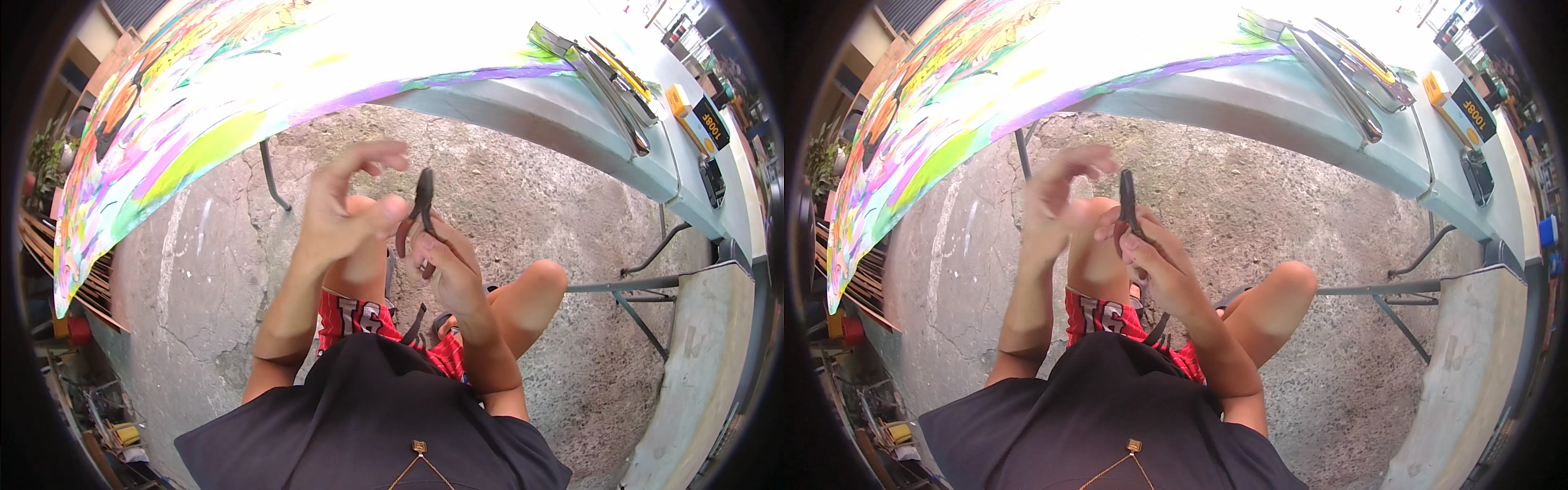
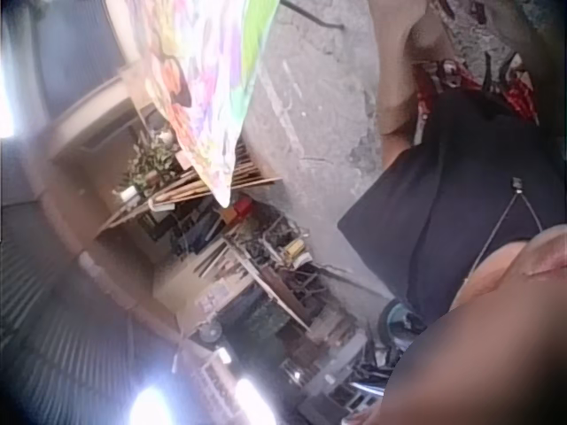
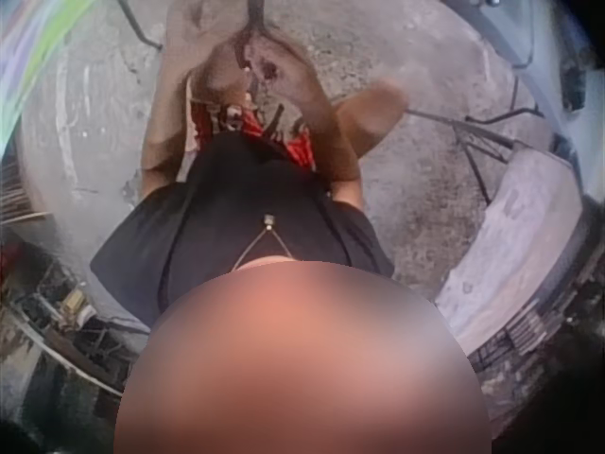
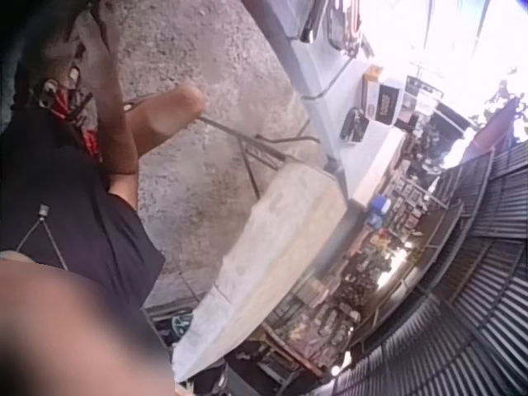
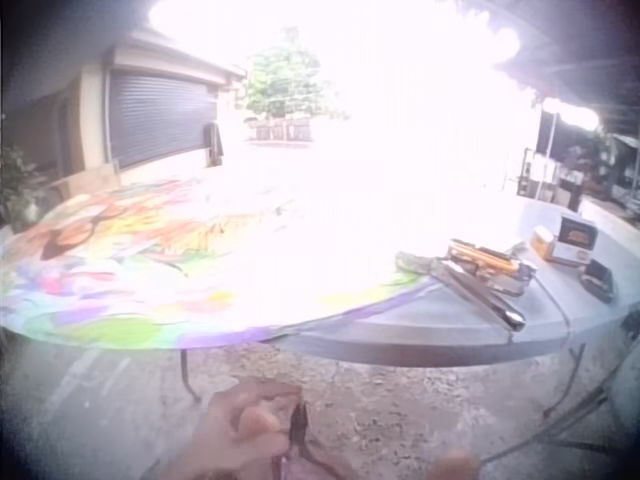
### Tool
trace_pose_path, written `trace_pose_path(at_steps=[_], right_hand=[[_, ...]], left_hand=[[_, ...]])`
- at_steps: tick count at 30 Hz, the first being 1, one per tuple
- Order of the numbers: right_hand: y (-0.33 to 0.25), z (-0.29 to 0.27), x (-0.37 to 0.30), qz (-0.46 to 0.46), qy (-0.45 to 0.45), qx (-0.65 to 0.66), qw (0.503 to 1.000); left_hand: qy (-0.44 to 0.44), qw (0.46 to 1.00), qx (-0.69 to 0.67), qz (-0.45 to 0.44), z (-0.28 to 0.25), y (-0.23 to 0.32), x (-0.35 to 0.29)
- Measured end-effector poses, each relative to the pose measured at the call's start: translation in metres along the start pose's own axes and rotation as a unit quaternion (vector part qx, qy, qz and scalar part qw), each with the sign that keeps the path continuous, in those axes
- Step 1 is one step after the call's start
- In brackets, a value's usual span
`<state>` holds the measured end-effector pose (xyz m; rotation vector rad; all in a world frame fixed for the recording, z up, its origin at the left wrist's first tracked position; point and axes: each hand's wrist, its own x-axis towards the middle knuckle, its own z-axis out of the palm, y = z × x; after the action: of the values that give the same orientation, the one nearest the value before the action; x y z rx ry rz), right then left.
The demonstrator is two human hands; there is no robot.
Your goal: The person staples the edge of a colorful canvas to a table using a handheld stapler. They repeatedly position staples along the canvas edge and press the stapler to secure it.
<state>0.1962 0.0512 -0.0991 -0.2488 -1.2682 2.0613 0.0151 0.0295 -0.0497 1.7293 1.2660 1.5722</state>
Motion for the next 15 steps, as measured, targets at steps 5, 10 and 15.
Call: trace_pose_path(at_steps=[5,10,15], right_hand=[[-0.014,0.021,0.018,-0.058,0.118,-0.128,0.983],[-0.025,0.030,0.034,-0.116,0.158,-0.265,0.944],[-0.020,0.036,0.056,-0.151,0.209,-0.280,0.925]], left_hand=[[0.210,0.960,-0.182,0.018,-0.002,0.027,0.030],[0.292,0.937,-0.188,-0.042,0.011,0.039,0.041],[0.292,0.924,-0.244,-0.032,0.012,0.034,0.040]])
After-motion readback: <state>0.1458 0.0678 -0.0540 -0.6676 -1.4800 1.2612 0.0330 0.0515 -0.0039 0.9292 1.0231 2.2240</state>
